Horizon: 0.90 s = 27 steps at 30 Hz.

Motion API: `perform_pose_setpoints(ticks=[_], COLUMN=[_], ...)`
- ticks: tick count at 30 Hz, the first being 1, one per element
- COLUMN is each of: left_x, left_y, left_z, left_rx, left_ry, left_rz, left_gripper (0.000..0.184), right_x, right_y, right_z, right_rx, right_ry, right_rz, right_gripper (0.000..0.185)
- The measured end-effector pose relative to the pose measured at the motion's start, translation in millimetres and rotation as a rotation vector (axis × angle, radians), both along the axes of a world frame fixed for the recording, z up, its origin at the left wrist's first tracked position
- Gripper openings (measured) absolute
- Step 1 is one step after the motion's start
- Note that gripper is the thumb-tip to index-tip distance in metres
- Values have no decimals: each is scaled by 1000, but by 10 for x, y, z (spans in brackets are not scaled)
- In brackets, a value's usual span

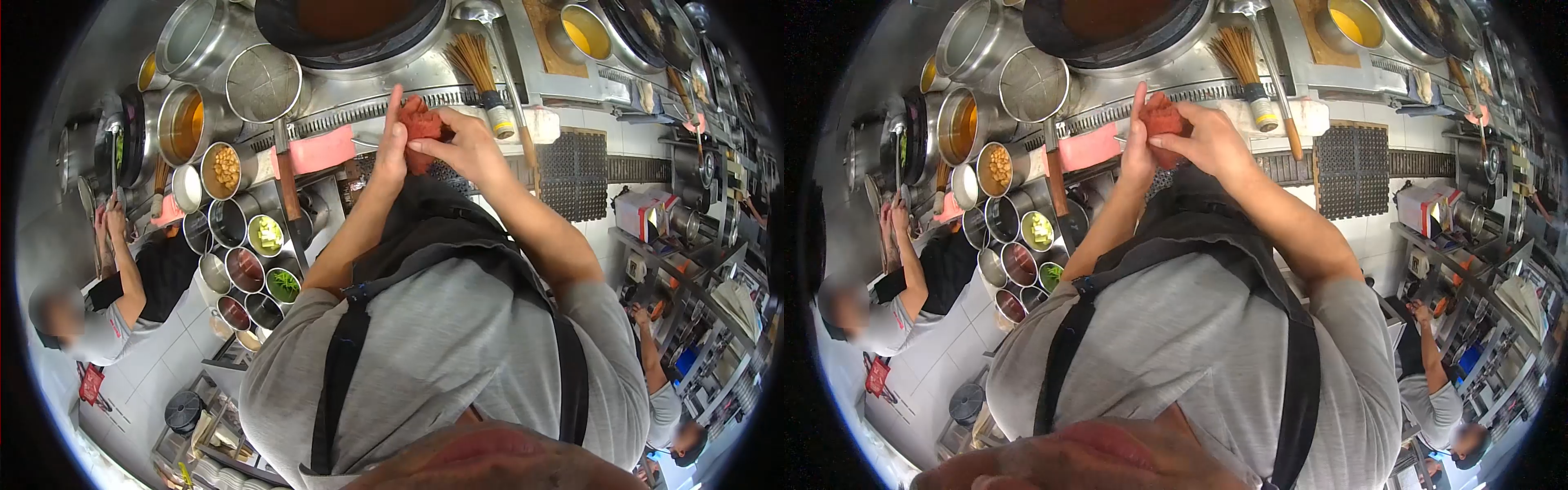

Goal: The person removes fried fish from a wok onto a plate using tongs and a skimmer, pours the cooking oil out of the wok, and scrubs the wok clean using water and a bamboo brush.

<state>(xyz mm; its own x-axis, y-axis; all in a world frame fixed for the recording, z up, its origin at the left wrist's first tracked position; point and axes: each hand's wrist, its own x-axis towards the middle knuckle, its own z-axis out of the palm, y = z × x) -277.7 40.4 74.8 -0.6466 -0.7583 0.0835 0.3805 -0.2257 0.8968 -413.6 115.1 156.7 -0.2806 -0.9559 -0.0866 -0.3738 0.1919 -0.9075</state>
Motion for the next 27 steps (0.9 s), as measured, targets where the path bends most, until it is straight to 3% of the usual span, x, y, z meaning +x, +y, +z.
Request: perform_pose_setpoints(ticks=[2, 4, 6, 8, 9, 10, 12, 16, 18, 22, 26, 27], left_x=[101, 248, 359, 389, 367, 365, 345, 305, 268, -7, -48, -36], left_y=[-61, -190, -260, -333, -326, -337, -410, -563, -542, -348, -190, -186], left_z=[23, 44, -8, -17, -38, -68, -77, 118, 203, 558, 679, 701], left_rx=[46, 282, 275, 256, 327, 330, -15, -75, 66, -83, 203, 342], left_ry=[27, 92, 100, -80, -114, -109, -130, -33, 159, 367, 401, 348], left_rz=[31, -78, -78, -227, -226, -223, -210, -298, -275, -158, 7, 73], left_gripper=[74, 76, 69, 54, 37, 37, 33, 28, 24, 20, 33, 38], right_x=[29, -12, -36, -123, -159, -193, -268, -230, -193, 21, 34, 101], right_y=[-108, -34, -2, 2, -1, 18, 55, 178, 204, 132, -156, -247], right_z=[20, 88, 204, 320, 383, 411, 451, 651, 674, 662, 446, 318], right_rx=[111, -126, -109, -20, 31, 34, -110, -226, -245, -264, -181, -164], right_ry=[36, 65, 11, 136, 170, 174, 213, 354, 340, 198, 32, -258], right_rz=[80, 138, 106, 103, 124, 128, 118, 222, 216, 359, 336, 214], right_gripper=[36, 28, 24, 22, 22, 22, 22, 23, 25, 25, 20, 20])
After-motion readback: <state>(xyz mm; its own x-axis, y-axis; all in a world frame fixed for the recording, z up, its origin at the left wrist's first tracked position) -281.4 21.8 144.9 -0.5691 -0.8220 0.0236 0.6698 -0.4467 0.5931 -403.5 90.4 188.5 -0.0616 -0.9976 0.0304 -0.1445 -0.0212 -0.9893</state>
